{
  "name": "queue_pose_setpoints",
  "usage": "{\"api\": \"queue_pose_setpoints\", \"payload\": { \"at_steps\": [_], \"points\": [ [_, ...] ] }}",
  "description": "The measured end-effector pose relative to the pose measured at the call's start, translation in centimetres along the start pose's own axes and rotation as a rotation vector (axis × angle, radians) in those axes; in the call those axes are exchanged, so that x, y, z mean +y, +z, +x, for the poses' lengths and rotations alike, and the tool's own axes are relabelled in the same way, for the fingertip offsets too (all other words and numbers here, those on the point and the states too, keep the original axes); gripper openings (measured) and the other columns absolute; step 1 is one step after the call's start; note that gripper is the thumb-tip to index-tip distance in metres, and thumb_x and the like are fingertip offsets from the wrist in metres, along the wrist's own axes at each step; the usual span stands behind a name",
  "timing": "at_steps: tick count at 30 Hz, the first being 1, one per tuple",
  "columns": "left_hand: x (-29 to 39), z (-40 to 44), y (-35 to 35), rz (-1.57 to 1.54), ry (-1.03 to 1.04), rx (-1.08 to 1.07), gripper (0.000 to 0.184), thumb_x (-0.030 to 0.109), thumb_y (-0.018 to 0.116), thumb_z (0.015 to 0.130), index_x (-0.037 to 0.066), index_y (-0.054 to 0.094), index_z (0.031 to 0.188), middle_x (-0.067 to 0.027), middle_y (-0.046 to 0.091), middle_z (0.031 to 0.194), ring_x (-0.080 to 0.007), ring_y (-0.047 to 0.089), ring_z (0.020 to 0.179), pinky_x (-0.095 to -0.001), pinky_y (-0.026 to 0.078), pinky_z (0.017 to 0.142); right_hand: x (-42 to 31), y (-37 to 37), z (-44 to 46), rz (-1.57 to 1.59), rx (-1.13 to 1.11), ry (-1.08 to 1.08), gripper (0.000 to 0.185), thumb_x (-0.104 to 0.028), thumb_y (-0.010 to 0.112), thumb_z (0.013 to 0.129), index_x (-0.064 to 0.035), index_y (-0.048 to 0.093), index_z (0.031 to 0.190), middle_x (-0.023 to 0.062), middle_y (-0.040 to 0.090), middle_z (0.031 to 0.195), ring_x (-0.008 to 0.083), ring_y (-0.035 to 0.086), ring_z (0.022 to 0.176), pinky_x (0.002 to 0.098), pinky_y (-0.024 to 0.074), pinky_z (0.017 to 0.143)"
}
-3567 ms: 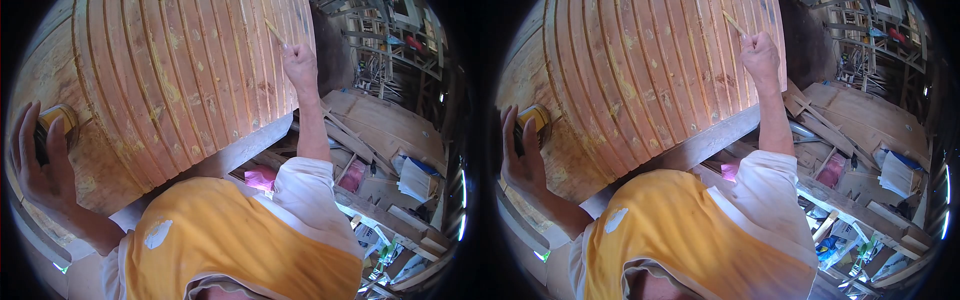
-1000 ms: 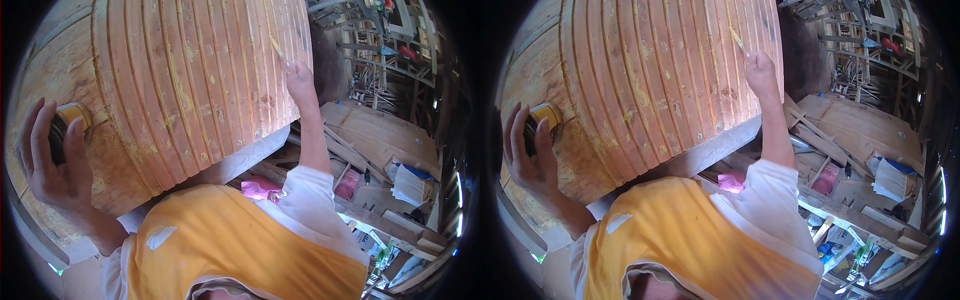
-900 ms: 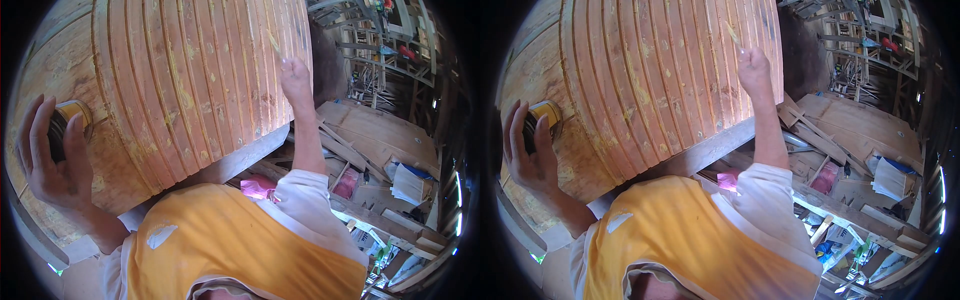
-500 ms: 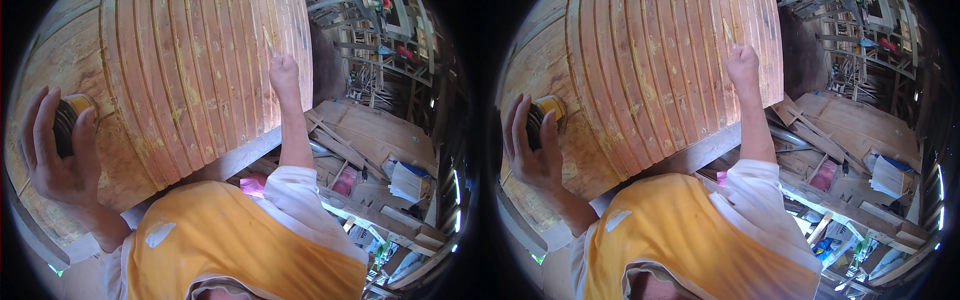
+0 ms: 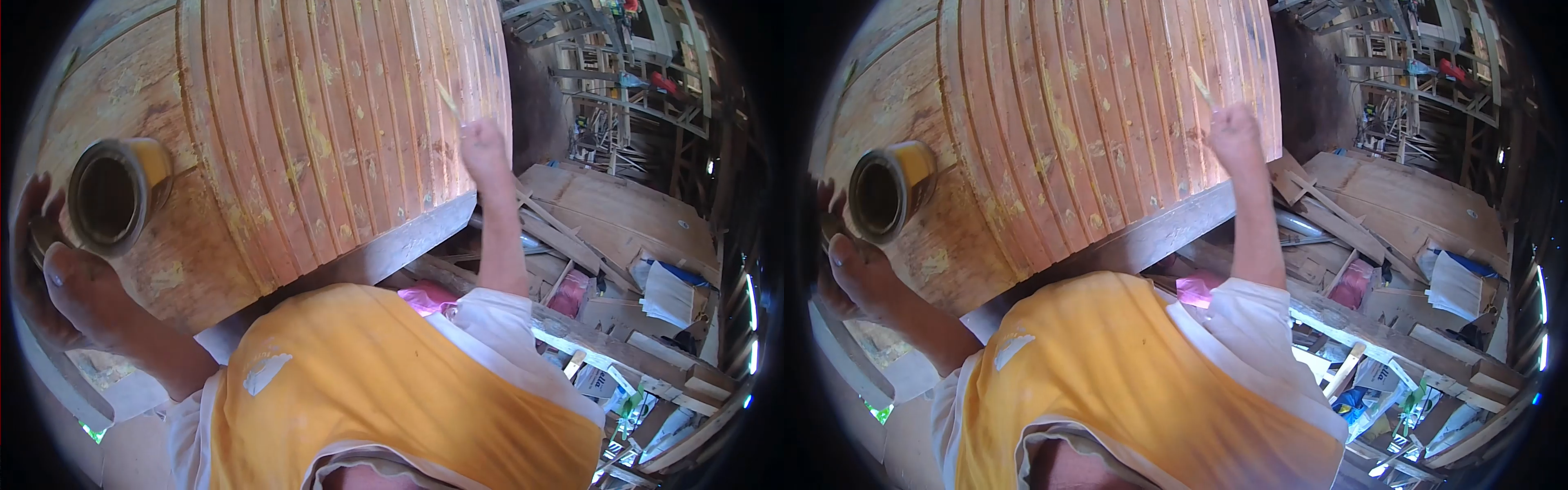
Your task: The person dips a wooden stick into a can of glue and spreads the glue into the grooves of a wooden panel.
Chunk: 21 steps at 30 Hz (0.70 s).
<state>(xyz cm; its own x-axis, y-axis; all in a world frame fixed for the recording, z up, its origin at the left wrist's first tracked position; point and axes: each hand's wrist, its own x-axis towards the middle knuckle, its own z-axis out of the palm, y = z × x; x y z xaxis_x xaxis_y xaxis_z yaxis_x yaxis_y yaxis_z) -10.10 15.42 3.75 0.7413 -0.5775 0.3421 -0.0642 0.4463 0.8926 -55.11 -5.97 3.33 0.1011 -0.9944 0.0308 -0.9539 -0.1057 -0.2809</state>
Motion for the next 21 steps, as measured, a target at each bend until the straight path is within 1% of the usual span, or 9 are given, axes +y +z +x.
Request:
{"api": "queue_pose_setpoints", "payload": {
  "at_steps": [1,2,4,6,8,9,13,17,21],
  "points": [
    [0.3,0.3,-0.4,0.131,0.06,-0.096,0.05,0.005,0.074,0.084,-0.01,0.057,0.129,-0.0223,0.062,0.13,-0.0292,0.064,0.113,-0.04,0.049,0.102,0.2,-1.0,-0.5,0.045,0.03,-0.035,0.028,-0.021,0.058,0.097,0.0043,0.058,0.085,0.027,0.063,0.079,0.0406,0.065,0.076,0.0475,0.0503,0.073],
    [0.6,0.6,-0.8,0.255,0.132,-0.184,0.056,0.005,0.076,0.082,-0.01,0.055,0.131,-0.0222,0.059,0.136,-0.0286,0.063,0.115,-0.0394,0.046,0.106,2.7,-1.0,0.0,0.114,0.032,-0.004,0.022,-0.017,0.06,0.097,0.0023,0.057,0.085,0.021,0.062,0.076,0.031,0.064,0.071,0.0424,0.0504,0.069],
    [1.5,-0.9,0.6,0.354,-0.003,-0.316,0.06,0.004,0.078,0.079,-0.01,0.054,0.133,-0.0216,0.056,0.141,-0.0291,0.062,0.118,-0.0389,0.045,0.108,-2.4,-4.0,-1.5,0.197,0.002,-0.09,0.021,-0.016,0.059,0.098,0.0005,0.056,0.086,0.0169,0.059,0.073,0.0262,0.06,0.067,0.0384,0.0498,0.065],
    [0.9,-1.2,0.3,0.612,0.056,-0.465,0.069,0.002,0.08,0.072,-0.002,0.055,0.137,-0.0165,0.058,0.139,-0.0284,0.06,0.122,-0.0378,0.046,0.106,-6.3,-4.0,-2.8,0.298,0.005,-0.275,0.02,-0.02,0.061,0.098,-0.0014,0.059,0.09,0.0045,0.056,0.072,0.0102,0.053,0.068,0.03,0.0456,0.063],
    [1.1,-1.3,1.3,0.801,0.117,-0.493,0.071,0.001,0.081,0.07,0.004,0.057,0.137,-0.0146,0.06,0.135,-0.0284,0.059,0.123,-0.0377,0.046,0.105,-10.5,-2.5,-4.6,0.443,0.011,-0.509,0.019,-0.018,0.062,0.097,-0.0026,0.057,0.088,0.0067,0.055,0.069,0.0144,0.055,0.064,0.0325,0.0457,0.061],
    [1.1,-1.2,1.7,0.857,0.16,-0.509,0.069,0.0,0.081,0.069,0.005,0.058,0.135,-0.0129,0.061,0.132,-0.026,0.059,0.122,-0.0359,0.044,0.107,-13.0,-2.3,-5.9,0.512,-0.024,-0.485,0.018,-0.017,0.062,0.096,-0.0028,0.055,0.087,0.0092,0.055,0.069,0.0202,0.057,0.063,0.0349,0.0464,0.06],
    [2.5,-2.3,4.4,0.931,0.276,-0.563,0.065,0.0,0.08,0.065,0.005,0.061,0.127,-0.0162,0.061,0.128,-0.0327,0.06,0.118,-0.0398,0.048,0.102,-16.9,-2.3,-9.4,0.61,-0.153,-0.582,0.017,-0.013,0.06,0.095,-0.0034,0.05,0.086,0.0155,0.057,0.07,0.035,0.06,0.063,0.0425,0.0481,0.059],
    [4.7,-4.8,7.3,1.116,0.439,-0.727,0.078,-0.001,0.08,0.062,0.008,0.055,0.134,-0.0139,0.057,0.13,-0.037,0.055,0.122,-0.0464,0.049,0.099,-17.4,-2.4,-10.6,0.415,-0.213,-0.657,0.017,-0.015,0.061,0.093,-0.004,0.049,0.089,0.0161,0.059,0.072,0.0362,0.064,0.068,0.0451,0.0499,0.06],
    [4.6,-6.5,9.1,1.122,0.454,-0.818,0.08,-0.002,0.078,0.062,0.01,0.053,0.137,-0.0112,0.055,0.129,-0.0341,0.054,0.122,-0.0438,0.049,0.099,-19.5,0.0,-10.6,0.202,-0.241,-0.667,0.011,-0.012,0.063,0.087,-0.0061,0.056,0.092,0.0109,0.064,0.08,0.0293,0.068,0.075,0.0407,0.0556,0.063]
  ]
}}
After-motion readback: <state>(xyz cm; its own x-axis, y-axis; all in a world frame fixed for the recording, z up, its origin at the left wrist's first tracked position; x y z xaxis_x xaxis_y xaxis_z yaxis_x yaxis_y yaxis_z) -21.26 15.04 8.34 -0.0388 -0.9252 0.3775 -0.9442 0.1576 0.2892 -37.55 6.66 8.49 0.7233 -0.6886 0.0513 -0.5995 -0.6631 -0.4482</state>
